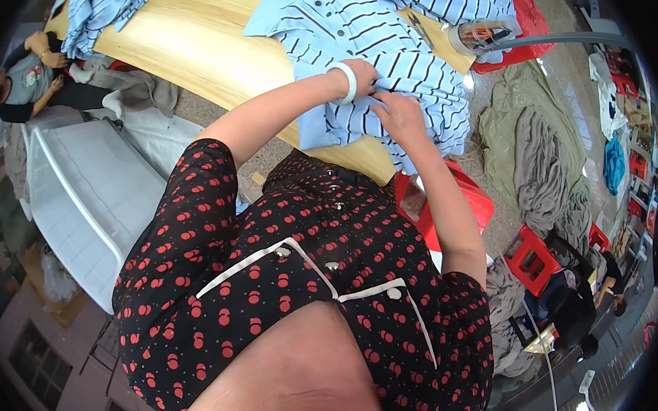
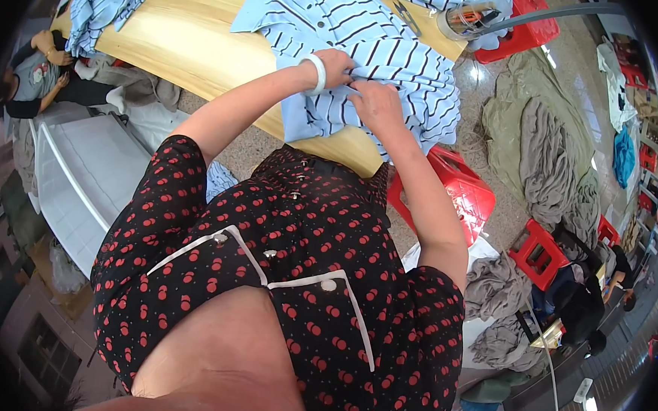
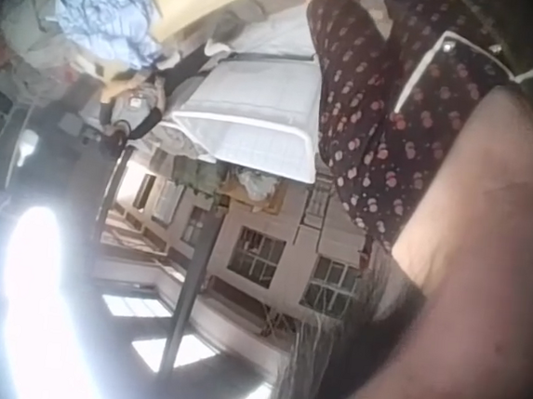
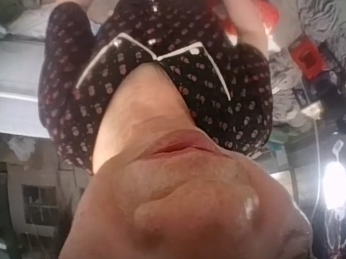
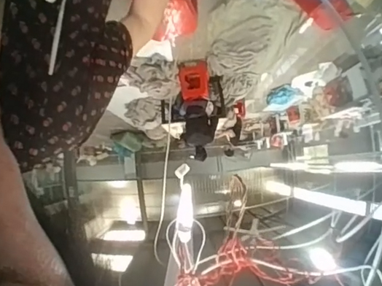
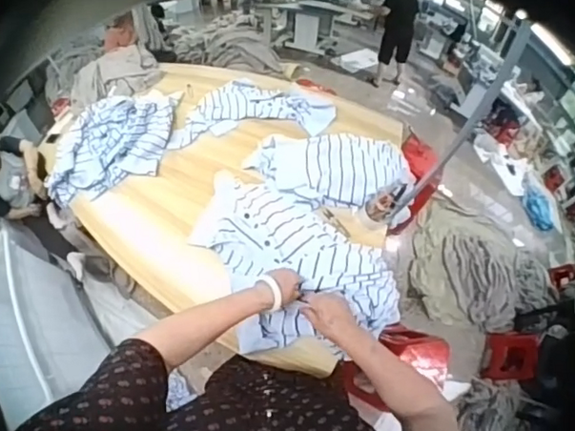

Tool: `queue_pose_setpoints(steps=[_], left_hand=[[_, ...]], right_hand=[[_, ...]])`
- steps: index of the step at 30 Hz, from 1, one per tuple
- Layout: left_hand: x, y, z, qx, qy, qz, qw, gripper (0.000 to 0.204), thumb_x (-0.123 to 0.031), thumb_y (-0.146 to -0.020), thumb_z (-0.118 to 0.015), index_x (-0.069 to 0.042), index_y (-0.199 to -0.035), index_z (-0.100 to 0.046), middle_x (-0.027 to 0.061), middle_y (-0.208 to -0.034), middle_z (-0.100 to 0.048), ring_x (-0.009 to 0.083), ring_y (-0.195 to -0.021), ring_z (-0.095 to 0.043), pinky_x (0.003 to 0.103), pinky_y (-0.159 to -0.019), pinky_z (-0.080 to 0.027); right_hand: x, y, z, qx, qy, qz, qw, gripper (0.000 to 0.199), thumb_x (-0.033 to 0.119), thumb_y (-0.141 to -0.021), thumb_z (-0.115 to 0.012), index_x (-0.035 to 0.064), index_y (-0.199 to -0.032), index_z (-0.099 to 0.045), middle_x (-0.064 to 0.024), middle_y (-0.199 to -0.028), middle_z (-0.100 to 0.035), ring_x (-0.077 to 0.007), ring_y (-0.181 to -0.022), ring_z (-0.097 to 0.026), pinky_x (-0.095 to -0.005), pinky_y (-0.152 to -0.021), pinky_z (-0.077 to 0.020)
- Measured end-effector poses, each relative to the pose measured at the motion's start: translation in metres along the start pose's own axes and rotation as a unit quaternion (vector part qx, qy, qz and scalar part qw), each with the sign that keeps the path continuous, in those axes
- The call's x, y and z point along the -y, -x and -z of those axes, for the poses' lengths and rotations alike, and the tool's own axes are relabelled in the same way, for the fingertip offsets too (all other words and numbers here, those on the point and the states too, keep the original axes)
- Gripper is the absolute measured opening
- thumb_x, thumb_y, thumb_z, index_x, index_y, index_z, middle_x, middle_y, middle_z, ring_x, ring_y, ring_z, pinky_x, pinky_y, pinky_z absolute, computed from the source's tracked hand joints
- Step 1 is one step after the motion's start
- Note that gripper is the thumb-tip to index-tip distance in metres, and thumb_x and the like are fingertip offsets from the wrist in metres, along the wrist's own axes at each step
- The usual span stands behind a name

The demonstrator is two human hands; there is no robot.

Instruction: Folding and stacking striped shirts on a long workbench in a garment factory.

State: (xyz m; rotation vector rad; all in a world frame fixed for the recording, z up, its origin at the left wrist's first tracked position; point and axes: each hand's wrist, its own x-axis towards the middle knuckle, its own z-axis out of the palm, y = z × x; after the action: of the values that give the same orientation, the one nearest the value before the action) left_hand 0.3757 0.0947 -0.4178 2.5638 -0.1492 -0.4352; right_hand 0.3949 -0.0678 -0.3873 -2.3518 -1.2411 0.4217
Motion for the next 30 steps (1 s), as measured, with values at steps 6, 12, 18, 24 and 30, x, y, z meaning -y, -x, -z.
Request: queue_pose_setpoints(steps=[6, 12, 18, 24, 30], left_hand=[[0.008, 0.008, 0.01, -0.001, 0.257, 0.035, 0.966, 0.024, -0.027, -0.074, -0.056, -0.003, -0.07, -0.057, 0.0076, -0.058, -0.052, 0.015, -0.051, -0.044, 0.029, -0.049, -0.037], [0.009, 0.011, 0.012, 0.049, 0.389, 0.089, 0.916, 0.022, -0.026, -0.075, -0.055, -0.004, -0.075, -0.059, -0.0023, -0.058, -0.049, 0.0061, -0.053, -0.041, 0.025, -0.047, -0.036], [0.012, 0.01, 0.014, 0.112, 0.319, 0.047, 0.94, 0.021, -0.025, -0.074, -0.055, -0.004, -0.075, -0.058, 0.0006, -0.061, -0.052, 0.0079, -0.056, -0.044, 0.025, -0.052, -0.038], [0.004, 0.005, 0.002, -0.002, 0.18, 0.022, 0.983, 0.022, -0.023, -0.073, -0.053, -0.002, -0.077, -0.055, 0.0161, -0.068, -0.055, 0.0261, -0.061, -0.051, 0.033, -0.058, -0.04], [0.004, 0.015, 0.001, -0.106, 0.122, 0.069, 0.984, 0.022, -0.017, -0.071, -0.049, -0.005, -0.089, -0.054, 0.0203, -0.084, -0.056, 0.0341, -0.082, -0.054, 0.04, -0.072, -0.043]], right_hand=[[0.001, -0.005, 0.004, -0.027, -0.023, 0.026, 0.999, 0.014, 0.015, -0.074, -0.052, 0.0029, -0.08, -0.057, -0.0137, -0.071, -0.056, -0.0292, -0.069, -0.054, -0.0373, -0.062, -0.0411], [0.001, -0.005, 0.0, -0.074, -0.053, 0.034, 0.995, 0.013, 0.009, -0.074, -0.048, 0.0001, -0.082, -0.054, -0.0155, -0.074, -0.055, -0.0312, -0.069, -0.053, -0.0377, -0.063, -0.0414], [0.003, 0.0, -0.001, -0.056, -0.073, -0.002, 0.996, 0.014, 0.008, -0.074, -0.047, 0.0002, -0.082, -0.054, -0.0158, -0.073, -0.054, -0.0311, -0.07, -0.053, -0.0377, -0.063, -0.0414], [0.001, -0.004, 0.006, -0.014, -0.062, 0.023, 0.998, 0.016, 0.01, -0.074, -0.048, 0.0015, -0.086, -0.054, -0.0156, -0.072, -0.054, -0.0312, -0.068, -0.052, -0.0382, -0.062, -0.0411], [0.012, -0.016, 0.0, -0.055, -0.001, 0.061, 0.997, 0.015, 0.007, -0.069, -0.046, 0.0007, -0.081, -0.053, -0.017, -0.071, -0.053, -0.0321, -0.069, -0.051, -0.0411, -0.062, -0.0398]])
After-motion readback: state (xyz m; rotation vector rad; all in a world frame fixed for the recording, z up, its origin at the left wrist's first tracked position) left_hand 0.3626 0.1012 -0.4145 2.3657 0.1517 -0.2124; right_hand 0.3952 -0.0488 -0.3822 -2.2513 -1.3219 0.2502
